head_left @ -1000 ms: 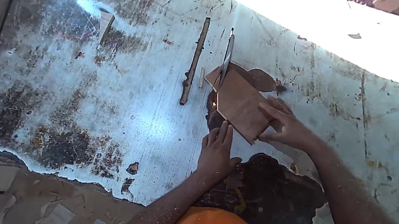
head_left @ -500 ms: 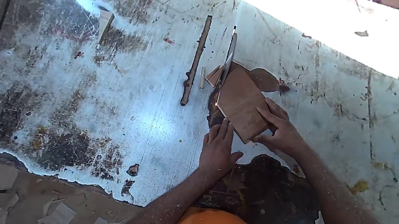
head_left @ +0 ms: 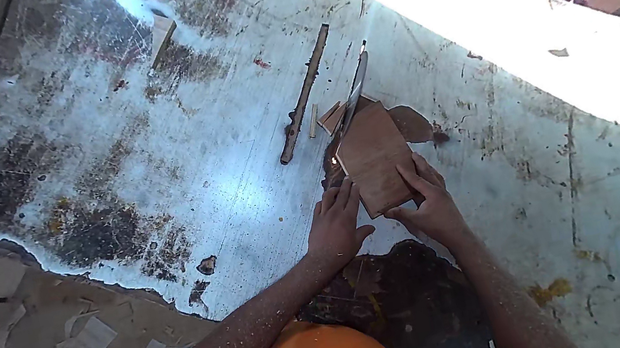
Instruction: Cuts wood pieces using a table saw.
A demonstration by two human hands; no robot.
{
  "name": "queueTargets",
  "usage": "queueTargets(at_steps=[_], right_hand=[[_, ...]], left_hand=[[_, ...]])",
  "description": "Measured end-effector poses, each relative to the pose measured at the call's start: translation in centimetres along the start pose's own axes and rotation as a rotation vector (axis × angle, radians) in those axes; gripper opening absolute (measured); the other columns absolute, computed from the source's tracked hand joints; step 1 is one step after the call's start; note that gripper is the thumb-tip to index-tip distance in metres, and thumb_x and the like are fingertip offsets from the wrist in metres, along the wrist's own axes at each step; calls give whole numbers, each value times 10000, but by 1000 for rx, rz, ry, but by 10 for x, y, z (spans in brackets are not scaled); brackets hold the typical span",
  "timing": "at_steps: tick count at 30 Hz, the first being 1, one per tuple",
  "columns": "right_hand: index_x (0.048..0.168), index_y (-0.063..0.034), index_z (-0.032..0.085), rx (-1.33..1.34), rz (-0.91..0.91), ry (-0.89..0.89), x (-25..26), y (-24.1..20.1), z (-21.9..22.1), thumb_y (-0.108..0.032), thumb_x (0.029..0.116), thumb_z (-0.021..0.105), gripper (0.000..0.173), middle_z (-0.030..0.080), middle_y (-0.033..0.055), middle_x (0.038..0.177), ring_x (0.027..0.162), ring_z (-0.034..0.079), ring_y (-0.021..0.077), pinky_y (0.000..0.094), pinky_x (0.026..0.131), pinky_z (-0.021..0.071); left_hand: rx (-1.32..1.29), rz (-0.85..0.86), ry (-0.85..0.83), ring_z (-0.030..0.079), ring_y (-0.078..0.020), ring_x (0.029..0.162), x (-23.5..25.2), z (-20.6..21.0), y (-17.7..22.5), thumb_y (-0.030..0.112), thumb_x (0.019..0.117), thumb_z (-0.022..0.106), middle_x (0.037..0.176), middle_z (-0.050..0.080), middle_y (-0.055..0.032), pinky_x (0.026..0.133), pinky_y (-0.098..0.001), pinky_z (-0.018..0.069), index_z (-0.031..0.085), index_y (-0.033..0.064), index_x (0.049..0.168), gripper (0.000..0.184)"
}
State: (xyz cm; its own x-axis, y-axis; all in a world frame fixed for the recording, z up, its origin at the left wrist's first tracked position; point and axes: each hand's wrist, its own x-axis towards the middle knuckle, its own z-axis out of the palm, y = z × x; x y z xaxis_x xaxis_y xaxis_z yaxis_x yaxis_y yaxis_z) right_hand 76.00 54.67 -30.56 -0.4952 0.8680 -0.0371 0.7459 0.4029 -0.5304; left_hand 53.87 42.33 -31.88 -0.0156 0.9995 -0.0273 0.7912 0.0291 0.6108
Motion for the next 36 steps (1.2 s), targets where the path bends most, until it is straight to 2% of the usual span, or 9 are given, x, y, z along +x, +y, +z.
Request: queueTargets(at_steps=[6, 13, 17, 21, 25, 29, 34, 36], right_hand=[[1575, -284, 437, -50, 67, 12, 1, -8, 3, -582, 649, 888, 1072, 120, -9, 1734, 1582, 156, 288, 576, 1240, 257], [1588, -301, 410, -49, 152, 46, -3, -21, 14, -567, 652, 906, 1092, 107, -27, 1735, 1580, 157, 270, 557, 1232, 279], [1589, -300, 409, -51, 141, 39, -7, -23, 15, -634, 672, 860, 1075, 98, -22, 1736, 1586, 131, 271, 552, 1243, 259], [1552, -282, 476, -32, 65, 46, -15, -19, 12, -678, 684, 825, 1016, 124, -7, 1733, 1585, 155, 244, 533, 1258, 245], [1537, -275, 499, -18, 45, 65, -17, -15, 13, -643, 704, 828, 969, 156, 0, 1728, 1579, 180, 245, 533, 1253, 255], [1532, -268, 507, -24, 40, 93, -16, -14, 17, -649, 705, 823, 964, 162, 1, 1726, 1577, 190, 247, 526, 1253, 257], [1547, -294, 482, -28, 120, 112, -14, -22, 22, -628, 695, 849, 986, 147, -10, 1729, 1580, 171, 268, 568, 1238, 270], [1545, -300, 485, -29, 127, 122, -13, -23, 25, -662, 693, 830, 988, 146, -14, 1729, 1580, 171, 258, 554, 1242, 266]], left_hand=[[-23, -4, 44, 406, -248, 1435, 6, -1, -4, 499, 945, 682, 1673, 319, 16, 1085, -439, 436, 434, 129, 1566, 764], [-39, 1, 67, 396, -238, 1449, 9, -5, -10, 454, 968, 670, 1661, 344, 19, 1106, -426, 431, 457, 133, 1553, 700], [-19, 24, 51, 377, -239, 1466, 6, -5, -11, 470, 968, 656, 1656, 355, 6, 1128, -427, 407, 448, 126, 1557, 714], [8, 58, 107, 471, -227, 1383, 0, -3, -12, 509, 959, 654, 1611, 436, -3, 1078, -405, 433, 533, 116, 1500, 679], [2, 69, 127, 508, -220, 1344, -4, -2, -11, 510, 966, 644, 1581, 479, 2, 1048, -398, 450, 573, 117, 1465, 639], [-16, 60, 123, 500, -215, 1352, -2, -3, -11, 493, 966, 651, 1590, 467, 17, 1050, -391, 448, 565, 128, 1474, 632], [-38, 28, 95, 475, -215, 1382, 2, -4, -12, 440, 986, 644, 1591, 464, 34, 1080, -408, 437, 553, 150, 1489, 587], [-42, 25, 94, 469, -217, 1387, 2, -5, -13, 421, 992, 642, 1588, 468, 39, 1075, -411, 438, 552, 155, 1489, 571]])
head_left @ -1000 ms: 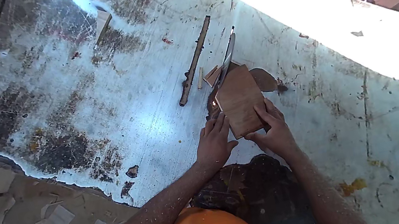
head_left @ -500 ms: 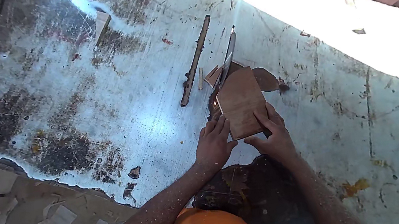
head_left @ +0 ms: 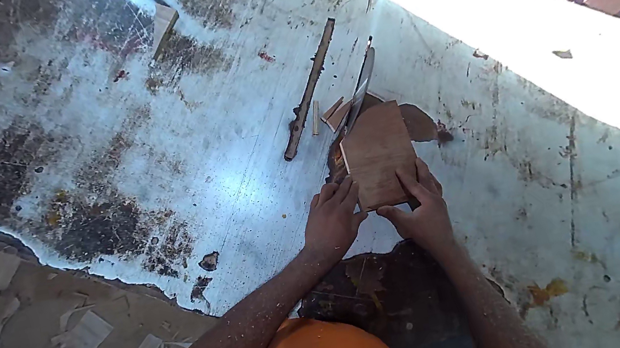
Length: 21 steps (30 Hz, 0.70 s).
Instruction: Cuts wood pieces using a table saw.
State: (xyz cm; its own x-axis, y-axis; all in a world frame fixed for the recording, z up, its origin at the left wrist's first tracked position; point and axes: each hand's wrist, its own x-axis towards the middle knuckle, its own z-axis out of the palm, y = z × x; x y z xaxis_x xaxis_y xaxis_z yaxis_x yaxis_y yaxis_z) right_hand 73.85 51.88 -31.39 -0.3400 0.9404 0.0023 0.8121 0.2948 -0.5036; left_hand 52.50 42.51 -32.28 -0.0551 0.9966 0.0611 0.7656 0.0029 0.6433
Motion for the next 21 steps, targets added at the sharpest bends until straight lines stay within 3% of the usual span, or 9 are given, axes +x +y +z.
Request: queueTargets(at_steps=[10, 15, 21], right_hand=[[1539, -269, 498, 9, 39, 68, -2, -12, 14, -669, 714, 815, 970, 159, 9, 1726, 1581, 163, 276, 546, 1257, 227], [1554, -283, 471, 1, 88, 88, 0, -23, 19, -631, 724, 836, 971, 151, 25, 1728, 1584, 151, 281, 536, 1269, 192], [1557, -277, 466, -21, 75, 84, -3, -25, 18, -683, 738, 794, 971, 141, 44, 1728, 1585, 142, 289, 540, 1268, 189]], left_hand=[[-27, -13, 11, 490, -233, 1364, 5, -3, -4, 330, 1024, 610, 1575, 482, 31, 1064, -408, 457, 555, 149, 1483, 497], [-42, -24, 74, 529, -228, 1327, 9, 0, -6, 269, 1030, 598, 1529, 537, 27, 1053, -386, 475, 597, 153, 1447, 433], [-18, 15, 111, 568, -220, 1293, 4, 1, -7, 241, 1055, 541, 1481, 589, 19, 1045, -370, 488, 650, 154, 1395, 368]])
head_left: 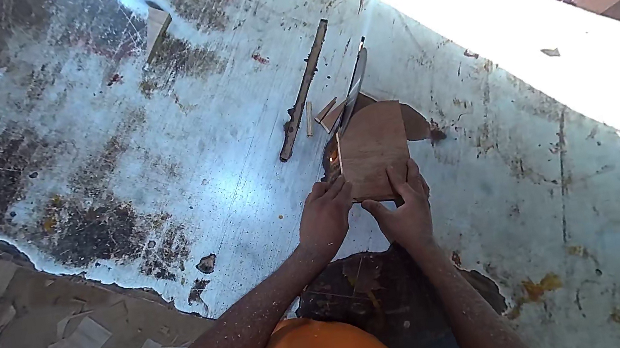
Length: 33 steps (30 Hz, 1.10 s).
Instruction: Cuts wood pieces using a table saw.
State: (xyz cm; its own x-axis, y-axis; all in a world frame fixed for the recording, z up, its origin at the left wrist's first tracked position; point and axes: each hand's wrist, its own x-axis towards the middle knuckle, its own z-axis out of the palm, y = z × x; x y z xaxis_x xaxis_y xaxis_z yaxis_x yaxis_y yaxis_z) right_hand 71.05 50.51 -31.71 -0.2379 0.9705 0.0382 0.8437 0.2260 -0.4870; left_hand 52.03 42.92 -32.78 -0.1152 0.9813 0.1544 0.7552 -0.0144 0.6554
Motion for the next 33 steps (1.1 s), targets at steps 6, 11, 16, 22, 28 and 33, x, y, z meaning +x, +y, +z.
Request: queueTargets(at_steps=[6, 11, 16, 22, 28, 33], right_hand=[[1543, -233, 489, 9, -15, 22, -4, -4, 0, -612, 736, 836, 957, 195, 85, 1713, 1570, 191, 316, 560, 1254, 222], [1553, -243, 474, -23, 50, 41, -2, -12, 7, -595, 749, 845, 953, 167, 89, 1719, 1574, 168, 325, 558, 1250, 226], [1561, -239, 461, -20, 108, 60, -5, -25, 14, -613, 764, 826, 952, 152, 95, 1722, 1579, 149, 324, 554, 1255, 211], [1568, -219, 447, -12, 136, 94, -5, -32, 23, -633, 782, 800, 956, 151, 111, 1718, 1579, 144, 322, 548, 1261, 193], [1583, -214, 419, -25, 181, 98, -2, -44, 25, -673, 797, 762, 973, 125, 147, 1717, 1579, 128, 348, 565, 1256, 187], [1548, -175, 478, -10, 218, 137, 11, -52, 27, -632, 775, 806, 957, 153, 179, 1707, 1571, 148, 374, 545, 1256, 201]], left_hand=[[-35, 5, -11, 589, -202, 1265, -3, -5, -2, 255, 1038, 585, 1452, 614, 44, 1039, -370, 499, 676, 179, 1366, 349], [-55, -4, -19, 593, -191, 1263, 7, -9, -4, 166, 1030, 577, 1461, 606, 40, 1051, -342, 497, 678, 172, 1362, 347], [-69, 9, -15, 619, -201, 1228, 10, -14, -8, 158, 1034, 582, 1445, 620, 7, 1052, -334, 498, 681, 149, 1354, 335], [-91, -11, 15, 642, -188, 1213, 13, -15, -10, 111, 1043, 537, 1443, 625, 8, 1049, -328, 506, 687, 148, 1348, 342], [-100, -49, 36, 654, -156, 1194, 19, -16, -12, 149, 1053, 534, 1422, 641, 39, 1031, -320, 518, 690, 161, 1344, 330], [-154, -63, 28, 607, -172, 1269, 24, -15, -13, 148, 1028, 579, 1455, 611, 13, 1086, -327, 483, 673, 148, 1354, 340]])
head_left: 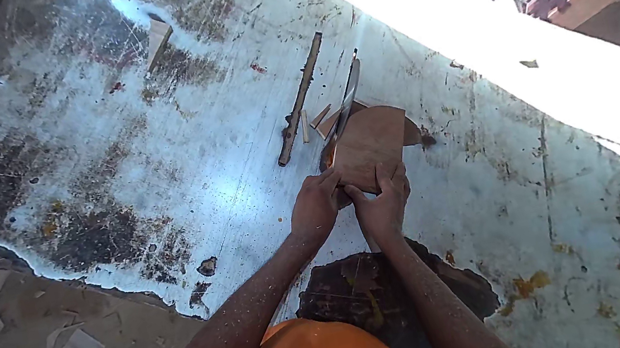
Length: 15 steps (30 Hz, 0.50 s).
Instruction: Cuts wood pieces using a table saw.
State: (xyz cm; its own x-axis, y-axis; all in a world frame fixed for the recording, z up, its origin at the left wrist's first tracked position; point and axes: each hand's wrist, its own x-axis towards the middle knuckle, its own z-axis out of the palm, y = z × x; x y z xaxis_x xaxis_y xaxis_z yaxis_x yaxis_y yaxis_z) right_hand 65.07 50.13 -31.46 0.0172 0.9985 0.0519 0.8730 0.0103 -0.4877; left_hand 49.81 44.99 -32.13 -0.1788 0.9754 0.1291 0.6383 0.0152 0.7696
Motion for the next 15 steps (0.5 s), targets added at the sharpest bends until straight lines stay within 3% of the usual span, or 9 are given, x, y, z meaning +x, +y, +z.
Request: queueTargets(at_steps=[3, 6, 9, 12, 15], right_hand=[[1515, -160, 518, -19, -22, 29, 12, -2, 2, -631, 781, 803, 918, 246, 215, 1672, 1546, 208, 423, 592, 1233, 246], [1517, -157, 513, -45, -27, 21, 16, 0, 2, -643, 782, 792, 924, 240, 216, 1672, 1547, 201, 425, 593, 1228, 253], [1527, -181, 505, -44, -80, 8, 6, 17, -1, -685, 764, 780, 955, 230, 189, 1684, 1549, 208, 412, 589, 1227, 269], [1543, -216, 488, -24, -174, -42, -18, 39, -13, -680, 773, 774, 943, 190, 122, 1709, 1562, 193, 370, 572, 1245, 246], [1517, -229, 524, -10, -253, -71, -55, 57, -26, -661, 779, 776, 892, 219, 69, 1708, 1557, 239, 301, 533, 1241, 284]], left_hand=[[-48, 15, -47, 564, -195, 1339, 1, -2, 0, 138, 1001, 610, 1521, 547, -21, 1122, -365, 468, 668, 154, 1357, 361], [-87, 43, -92, 533, -215, 1372, -4, -3, -2, 128, 981, 634, 1558, 507, -37, 1145, -385, 445, 688, 164, 1337, 363], [-87, 72, -75, 583, -192, 1295, -19, -9, -1, 161, 971, 651, 1415, 639, 9, 1114, -389, 467, 728, 200, 1271, 313], [-150, 28, -131, 643, -166, 1160, -47, -24, 1, 187, 989, 622, 1204, 727, 22, 1017, -407, 530, 695, 266, 1328, 356], [-219, 14, -148, 664, -121, 1145, -79, -32, -10, 197, 1020, 608, 1232, 736, 68, 996, -394, 549, 610, 244, 1425, 408]])
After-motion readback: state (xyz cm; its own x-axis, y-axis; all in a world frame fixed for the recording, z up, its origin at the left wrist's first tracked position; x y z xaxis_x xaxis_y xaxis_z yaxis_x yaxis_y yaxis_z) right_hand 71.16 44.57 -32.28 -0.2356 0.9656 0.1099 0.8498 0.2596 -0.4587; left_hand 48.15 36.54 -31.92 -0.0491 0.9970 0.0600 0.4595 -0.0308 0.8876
